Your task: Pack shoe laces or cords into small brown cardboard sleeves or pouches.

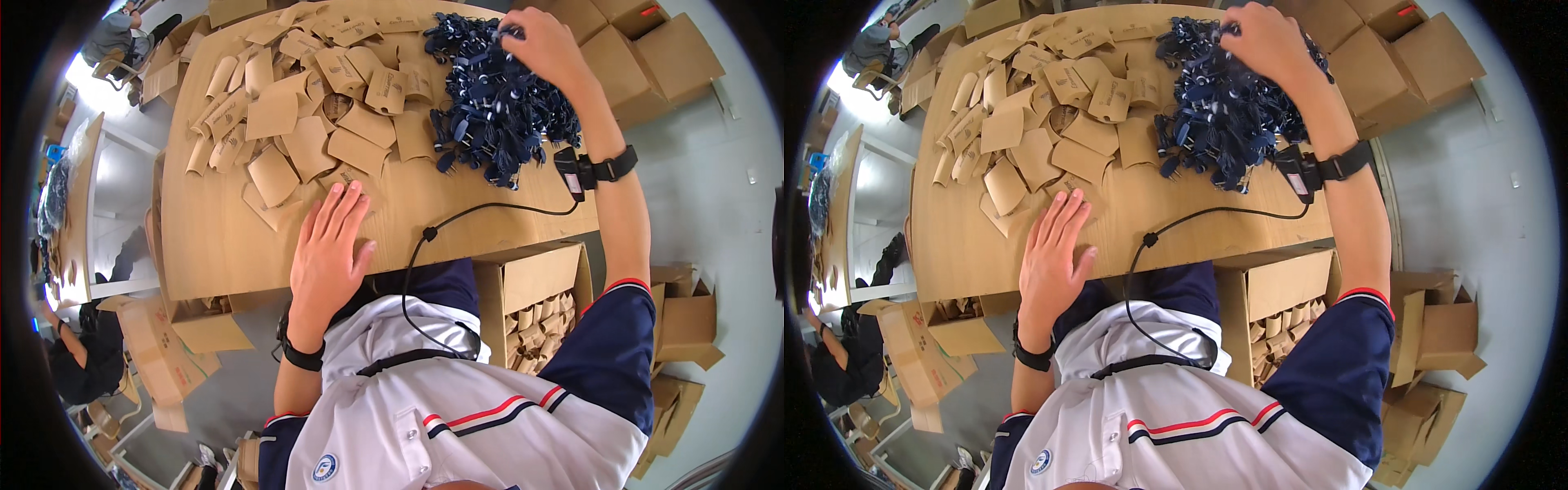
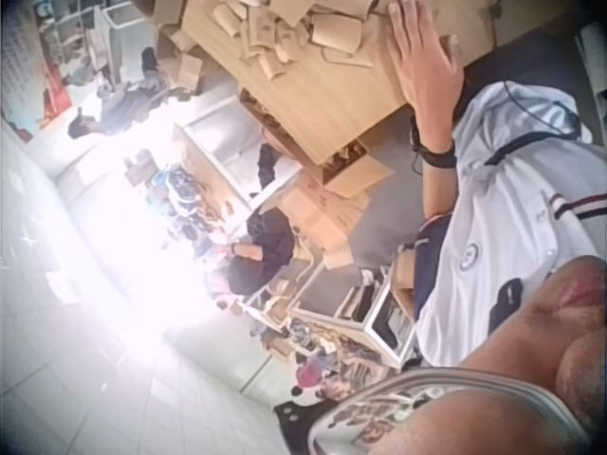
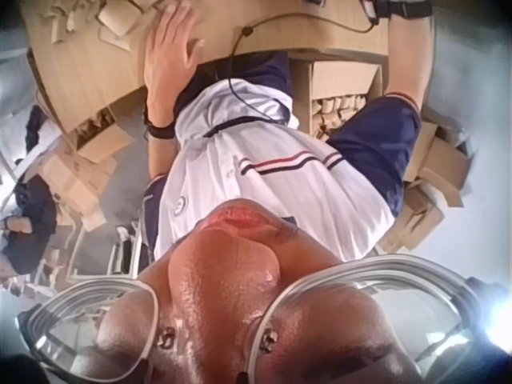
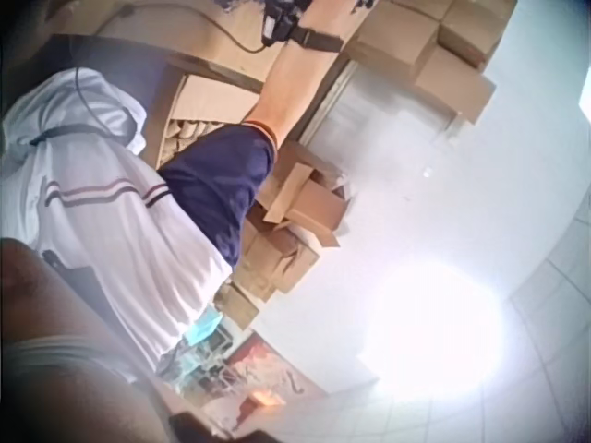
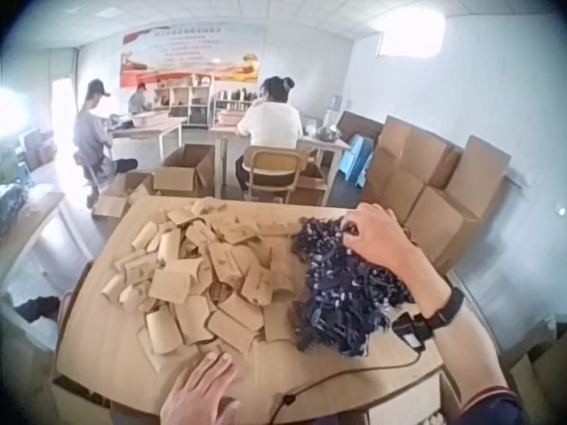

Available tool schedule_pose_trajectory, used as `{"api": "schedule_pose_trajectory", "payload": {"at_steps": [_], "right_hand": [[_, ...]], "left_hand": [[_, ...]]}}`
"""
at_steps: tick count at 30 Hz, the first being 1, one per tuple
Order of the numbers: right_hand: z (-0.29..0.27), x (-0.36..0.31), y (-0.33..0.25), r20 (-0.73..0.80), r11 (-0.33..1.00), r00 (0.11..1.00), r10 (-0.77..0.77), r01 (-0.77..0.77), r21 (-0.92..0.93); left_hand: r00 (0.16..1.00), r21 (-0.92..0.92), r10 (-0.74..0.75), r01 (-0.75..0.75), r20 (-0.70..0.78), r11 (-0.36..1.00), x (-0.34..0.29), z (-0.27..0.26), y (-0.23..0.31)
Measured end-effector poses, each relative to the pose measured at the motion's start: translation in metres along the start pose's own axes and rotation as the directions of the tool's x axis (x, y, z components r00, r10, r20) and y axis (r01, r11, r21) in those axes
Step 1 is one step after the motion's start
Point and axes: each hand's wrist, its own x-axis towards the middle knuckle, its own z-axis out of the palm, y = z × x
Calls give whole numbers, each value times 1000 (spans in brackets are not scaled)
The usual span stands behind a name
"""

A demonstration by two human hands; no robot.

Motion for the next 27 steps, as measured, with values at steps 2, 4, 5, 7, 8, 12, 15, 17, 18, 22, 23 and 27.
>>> {"api": "schedule_pose_trajectory", "payload": {"at_steps": [2, 4, 5, 7, 8, 12, 15, 17, 18, 22, 23, 27], "right_hand": [[8, -5, -21, -169, 989, 975, -145, 149, 8], [28, -1, -43, -137, 945, 948, -287, 303, 121], [45, -2, -52, 71, 927, 950, -306, 279, 251], [79, -2, -83, 292, 904, 866, -406, 334, 265], [93, -1, -94, 294, 904, 865, -407, 335, 265], [120, 1, -115, 200, 881, 951, -236, 122, 458], [120, 9, -120, 268, 837, 945, -188, 11, 547], [121, 12, -124, 246, 830, 943, -222, 50, 556], [122, 11, -126, 248, 833, 943, -220, 50, 551], [137, 8, -138, 129, 796, 972, -196, 81, 601], [140, 9, -137, 67, 818, 969, -238, 163, 552], [126, 28, -135, 341, 856, 893, -292, 85, 509]], "left_hand": [[1000, 2, -14, 14, 5, 1000, -1, 0, 0], [1000, 12, -24, 24, 5, 1000, 1, -1, 1], [1000, 9, -25, 25, 4, 1000, 2, 1, 1], [1000, 8, -27, 27, -5, 1000, 0, 1, -1], [1000, 6, -28, 28, -5, 1000, 0, 0, -2], [1000, -17, -24, 24, -2, 1000, 0, -2, -3], [1000, -23, -6, 6, -9, 1000, 0, 0, -5], [1000, -37, -5, 4, -28, 999, -1, 0, -5], [999, -45, 0, -2, -38, 999, 0, 1, -6], [1000, -38, 4, -5, -31, 999, -1, 0, -4], [999, -44, 6, -8, -38, 999, 0, 1, -4], [999, -34, -8, 6, -53, 999, -2, 2, -3]]}}
